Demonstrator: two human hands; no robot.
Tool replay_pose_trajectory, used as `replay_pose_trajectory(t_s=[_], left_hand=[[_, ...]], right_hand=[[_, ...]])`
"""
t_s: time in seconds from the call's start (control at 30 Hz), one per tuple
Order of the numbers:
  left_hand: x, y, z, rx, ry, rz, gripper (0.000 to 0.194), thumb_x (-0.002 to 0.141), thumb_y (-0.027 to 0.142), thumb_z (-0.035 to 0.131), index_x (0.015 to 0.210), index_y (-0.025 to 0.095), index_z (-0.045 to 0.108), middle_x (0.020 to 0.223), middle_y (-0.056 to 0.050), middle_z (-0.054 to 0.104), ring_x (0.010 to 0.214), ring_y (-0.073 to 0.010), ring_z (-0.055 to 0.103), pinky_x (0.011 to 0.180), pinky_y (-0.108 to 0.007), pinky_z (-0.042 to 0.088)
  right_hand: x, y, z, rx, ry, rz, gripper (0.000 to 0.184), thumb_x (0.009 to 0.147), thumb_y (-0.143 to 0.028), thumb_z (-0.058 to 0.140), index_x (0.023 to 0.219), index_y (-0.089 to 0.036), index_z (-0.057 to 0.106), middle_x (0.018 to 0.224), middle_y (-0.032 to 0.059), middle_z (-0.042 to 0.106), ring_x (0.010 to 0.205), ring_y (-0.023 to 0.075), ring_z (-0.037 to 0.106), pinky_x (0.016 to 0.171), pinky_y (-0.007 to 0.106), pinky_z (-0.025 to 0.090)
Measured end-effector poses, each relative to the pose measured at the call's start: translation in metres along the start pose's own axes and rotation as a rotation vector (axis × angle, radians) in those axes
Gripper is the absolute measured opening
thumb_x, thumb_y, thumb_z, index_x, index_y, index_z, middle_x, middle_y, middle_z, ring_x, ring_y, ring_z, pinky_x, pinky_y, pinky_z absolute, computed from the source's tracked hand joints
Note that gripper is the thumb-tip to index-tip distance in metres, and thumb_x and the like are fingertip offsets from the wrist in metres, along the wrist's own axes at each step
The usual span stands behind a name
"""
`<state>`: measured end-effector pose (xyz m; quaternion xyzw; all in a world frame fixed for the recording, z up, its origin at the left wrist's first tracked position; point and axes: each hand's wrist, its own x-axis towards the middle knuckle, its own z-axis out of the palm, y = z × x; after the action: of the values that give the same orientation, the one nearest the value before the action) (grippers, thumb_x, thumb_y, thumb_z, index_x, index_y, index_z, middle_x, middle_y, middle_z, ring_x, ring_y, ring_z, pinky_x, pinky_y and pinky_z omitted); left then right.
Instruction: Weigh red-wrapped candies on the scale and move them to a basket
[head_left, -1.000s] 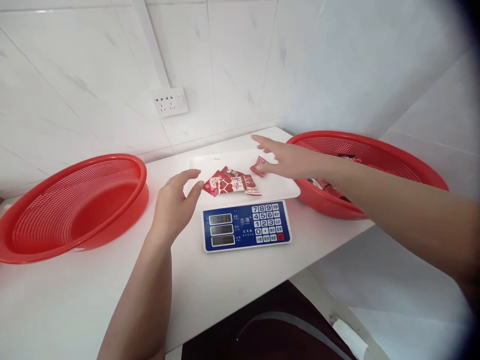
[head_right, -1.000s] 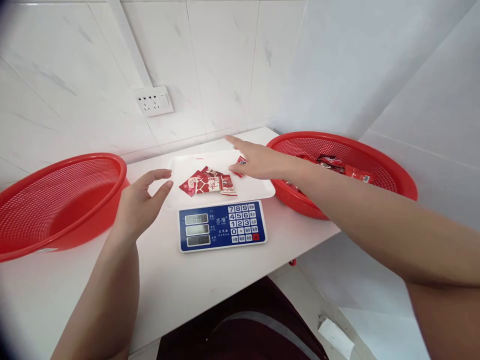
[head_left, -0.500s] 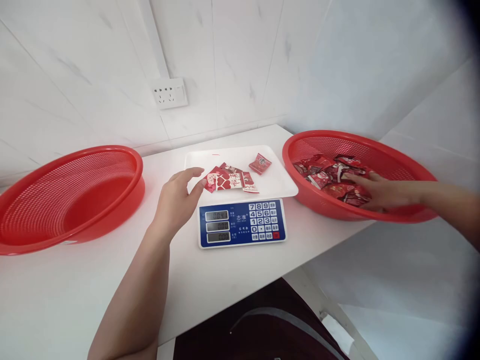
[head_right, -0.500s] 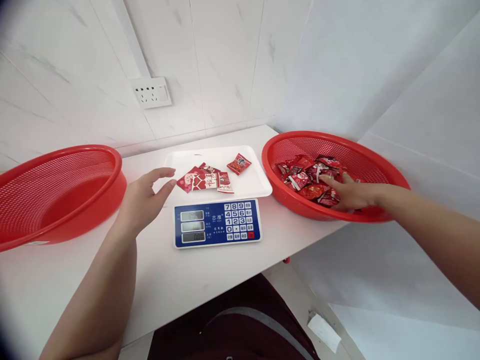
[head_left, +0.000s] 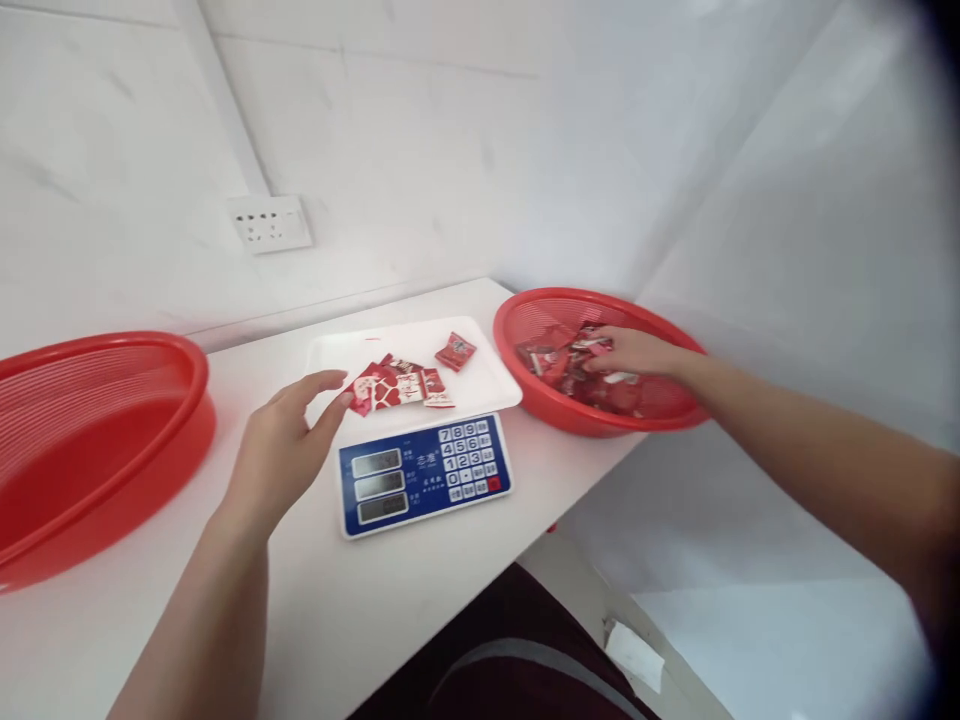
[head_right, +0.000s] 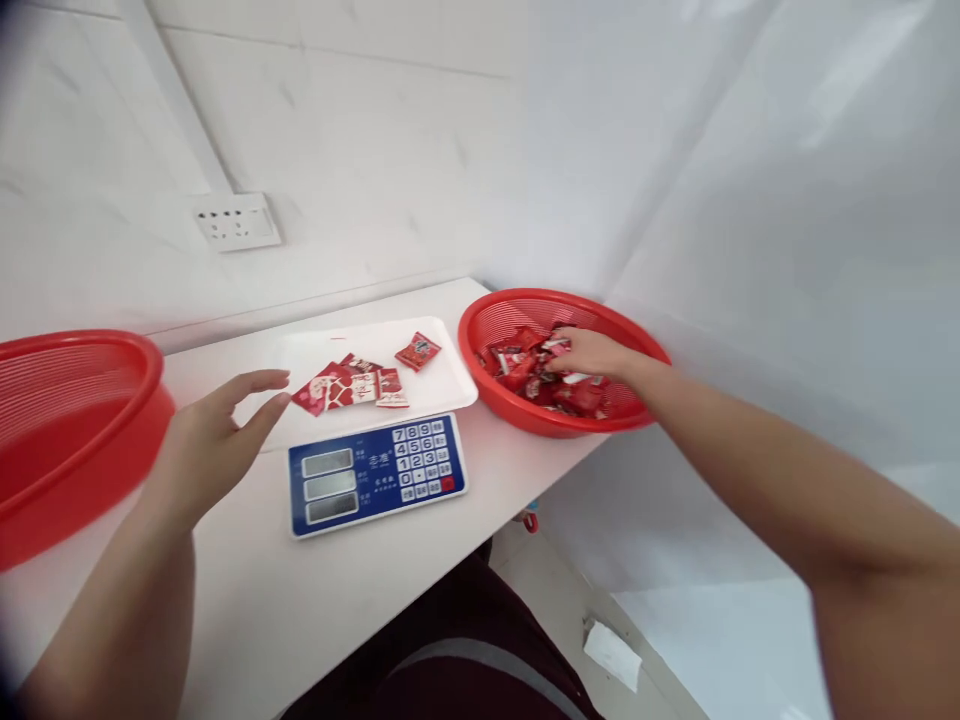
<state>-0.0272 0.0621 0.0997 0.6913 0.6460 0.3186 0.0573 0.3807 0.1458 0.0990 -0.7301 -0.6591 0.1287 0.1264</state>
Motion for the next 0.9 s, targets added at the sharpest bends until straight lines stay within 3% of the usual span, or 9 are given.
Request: replay_pose_trajectory(t_s=[0.17, 0.27, 0.33, 0.43, 0.53, 0.6, 0.73, 0.9], left_hand=[[0.002, 0.004, -0.003, 0.067, -0.028, -0.071, 0.033, 0.081, 0.051, 0.045, 0.105, 0.033, 0.058, 0.109, 0.002, 0.066, 0.048, -0.0106, 0.049, 0.062, -0.030, 0.047], [0.002, 0.009, -0.005, 0.056, -0.046, -0.124, 0.032, 0.080, 0.051, 0.045, 0.105, 0.034, 0.057, 0.107, 0.003, 0.066, 0.046, -0.0107, 0.048, 0.060, -0.030, 0.046], [0.002, 0.011, -0.006, 0.049, -0.068, -0.142, 0.033, 0.079, 0.051, 0.046, 0.106, 0.034, 0.057, 0.107, 0.003, 0.065, 0.047, -0.0111, 0.048, 0.060, -0.030, 0.046], [0.003, 0.014, -0.006, 0.060, -0.101, -0.154, 0.034, 0.079, 0.052, 0.045, 0.105, 0.034, 0.058, 0.103, 0.004, 0.067, 0.047, -0.0121, 0.049, 0.060, -0.030, 0.046], [0.002, 0.015, -0.006, 0.060, -0.088, -0.134, 0.033, 0.079, 0.051, 0.045, 0.103, 0.033, 0.058, 0.099, 0.003, 0.068, 0.046, -0.0124, 0.049, 0.058, -0.030, 0.045], [0.002, 0.014, -0.007, 0.055, -0.071, -0.119, 0.033, 0.079, 0.051, 0.045, 0.104, 0.034, 0.058, 0.099, 0.003, 0.068, 0.046, -0.0124, 0.049, 0.058, -0.030, 0.045], [0.001, 0.014, -0.008, 0.057, -0.083, -0.138, 0.033, 0.080, 0.051, 0.044, 0.105, 0.034, 0.057, 0.096, 0.004, 0.067, 0.046, -0.0122, 0.048, 0.060, -0.030, 0.045], [0.001, 0.017, -0.011, 0.042, -0.100, -0.168, 0.033, 0.081, 0.049, 0.044, 0.106, 0.033, 0.057, 0.086, 0.004, 0.068, 0.048, -0.0143, 0.050, 0.061, -0.031, 0.044]], right_hand=[[0.016, -0.002, -0.010, 0.389, -0.118, -0.020, 0.074, 0.078, -0.051, 0.055, 0.141, -0.026, 0.025, 0.142, 0.0102, 0.038, 0.106, 0.0206, 0.057, 0.072, 0.026, 0.053], [0.020, 0.007, -0.015, 0.310, -0.220, 0.002, 0.060, 0.074, -0.044, 0.061, 0.128, -0.024, 0.046, 0.132, 0.0099, 0.049, 0.108, 0.0239, 0.055, 0.075, 0.029, 0.052], [0.017, 0.014, -0.013, 0.152, -0.370, -0.025, 0.045, 0.068, -0.036, 0.066, 0.109, -0.020, 0.062, 0.116, 0.0097, 0.060, 0.104, 0.0266, 0.057, 0.077, 0.032, 0.050], [0.010, 0.020, -0.001, -0.046, -0.572, -0.090, 0.050, 0.056, -0.030, 0.072, 0.105, -0.022, 0.065, 0.105, 0.0080, 0.065, 0.097, 0.0283, 0.060, 0.077, 0.035, 0.048], [0.004, 0.023, 0.015, -0.155, -0.536, -0.095, 0.068, 0.047, -0.022, 0.074, 0.114, -0.025, 0.061, 0.115, 0.0099, 0.060, 0.101, 0.0315, 0.057, 0.078, 0.038, 0.047], [0.002, 0.025, 0.024, -0.175, -0.480, -0.082, 0.069, 0.047, -0.019, 0.073, 0.114, -0.026, 0.060, 0.116, 0.0110, 0.059, 0.102, 0.0335, 0.056, 0.078, 0.040, 0.046], [-0.002, 0.027, 0.031, -0.160, -0.398, -0.047, 0.056, 0.052, -0.019, 0.069, 0.107, -0.026, 0.060, 0.098, 0.0101, 0.063, 0.089, 0.0320, 0.059, 0.071, 0.039, 0.045], [-0.005, 0.020, 0.021, 0.022, -0.352, -0.057, 0.029, 0.058, -0.024, 0.069, 0.086, -0.022, 0.060, 0.078, 0.0023, 0.065, 0.071, 0.0216, 0.061, 0.061, 0.029, 0.046]])
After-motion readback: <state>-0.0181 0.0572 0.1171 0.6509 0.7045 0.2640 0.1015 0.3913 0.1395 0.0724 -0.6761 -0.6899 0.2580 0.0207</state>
